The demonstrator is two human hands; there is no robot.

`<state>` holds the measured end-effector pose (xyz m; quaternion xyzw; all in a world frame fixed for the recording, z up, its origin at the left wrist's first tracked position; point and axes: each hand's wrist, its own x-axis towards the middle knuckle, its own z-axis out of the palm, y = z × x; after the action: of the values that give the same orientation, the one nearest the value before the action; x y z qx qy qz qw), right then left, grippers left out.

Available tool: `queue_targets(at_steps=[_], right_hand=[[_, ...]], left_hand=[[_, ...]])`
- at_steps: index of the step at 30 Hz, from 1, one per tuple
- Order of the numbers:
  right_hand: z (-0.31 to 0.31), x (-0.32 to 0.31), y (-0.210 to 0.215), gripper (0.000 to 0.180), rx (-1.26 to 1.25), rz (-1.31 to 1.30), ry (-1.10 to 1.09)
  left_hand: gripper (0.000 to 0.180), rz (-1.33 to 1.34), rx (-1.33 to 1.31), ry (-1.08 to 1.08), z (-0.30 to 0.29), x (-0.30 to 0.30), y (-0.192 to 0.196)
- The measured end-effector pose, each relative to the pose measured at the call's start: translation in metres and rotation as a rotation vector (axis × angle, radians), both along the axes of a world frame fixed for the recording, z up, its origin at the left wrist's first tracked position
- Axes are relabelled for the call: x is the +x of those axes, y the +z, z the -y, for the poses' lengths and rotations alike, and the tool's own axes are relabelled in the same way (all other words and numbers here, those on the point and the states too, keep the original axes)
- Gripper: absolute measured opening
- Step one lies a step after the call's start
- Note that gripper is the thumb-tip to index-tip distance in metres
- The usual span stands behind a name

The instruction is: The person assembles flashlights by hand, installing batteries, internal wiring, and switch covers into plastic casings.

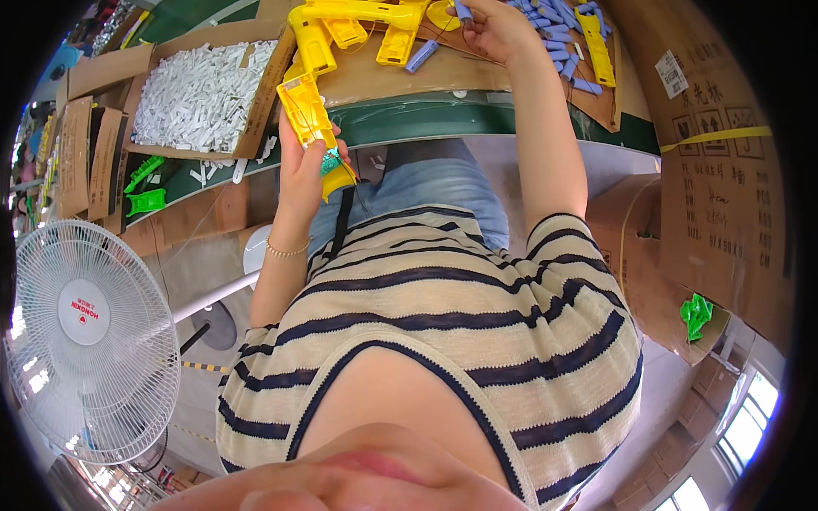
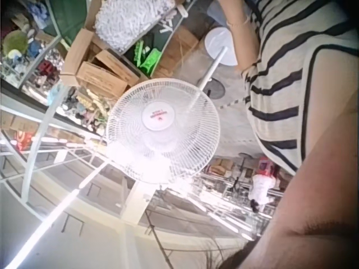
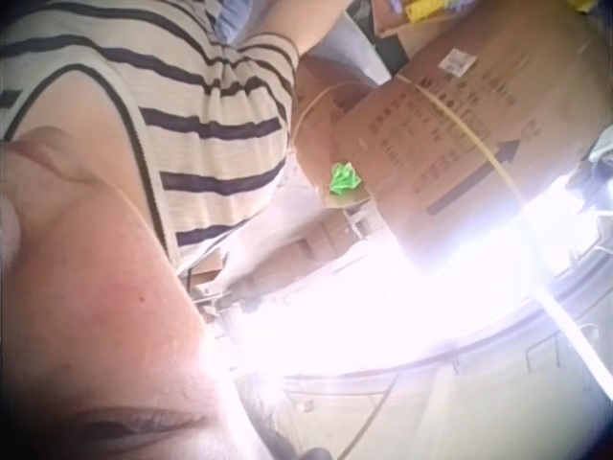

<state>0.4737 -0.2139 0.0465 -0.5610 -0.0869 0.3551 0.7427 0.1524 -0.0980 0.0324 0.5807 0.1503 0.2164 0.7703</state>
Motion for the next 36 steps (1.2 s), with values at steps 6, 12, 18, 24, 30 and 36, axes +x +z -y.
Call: queue_targets(at_steps=[6, 12, 18, 24, 30, 36], right_hand=[[-0.01, -0.015, 0.019, 0.01, 0.29, -0.09, 0.06], [-0.011, -0.047, 0.027, 0.015, 0.178, 0.186, -0.101], [-0.007, -0.025, -0.04, 0.023, 0.515, -0.575, 0.316], [-0.015, -0.1, 0.004, 0.033, 0.446, -0.626, 0.166], [-0.013, -0.187, 0.029, 0.027, 0.006, 0.336, 0.264], [-0.023, -0.218, 0.034, 0.027, -0.136, 0.515, 0.231]], left_hand=[[0.07, -0.025, 0.024, 0.038, -0.005, -0.005, -0.003], [0.071, 0.015, 0.006, 0.035, -0.007, -0.003, -0.007], [0.071, 0.028, 0.024, 0.024, -0.007, 0.0, -0.006], [0.07, 0.041, 0.034, 0.064, -0.008, -0.004, -0.012], [0.076, 0.06, 0.107, 0.003, -0.007, -0.007, -0.006], [0.079, 0.068, 0.436, -0.017, 0.004, -0.01, 0.013]])
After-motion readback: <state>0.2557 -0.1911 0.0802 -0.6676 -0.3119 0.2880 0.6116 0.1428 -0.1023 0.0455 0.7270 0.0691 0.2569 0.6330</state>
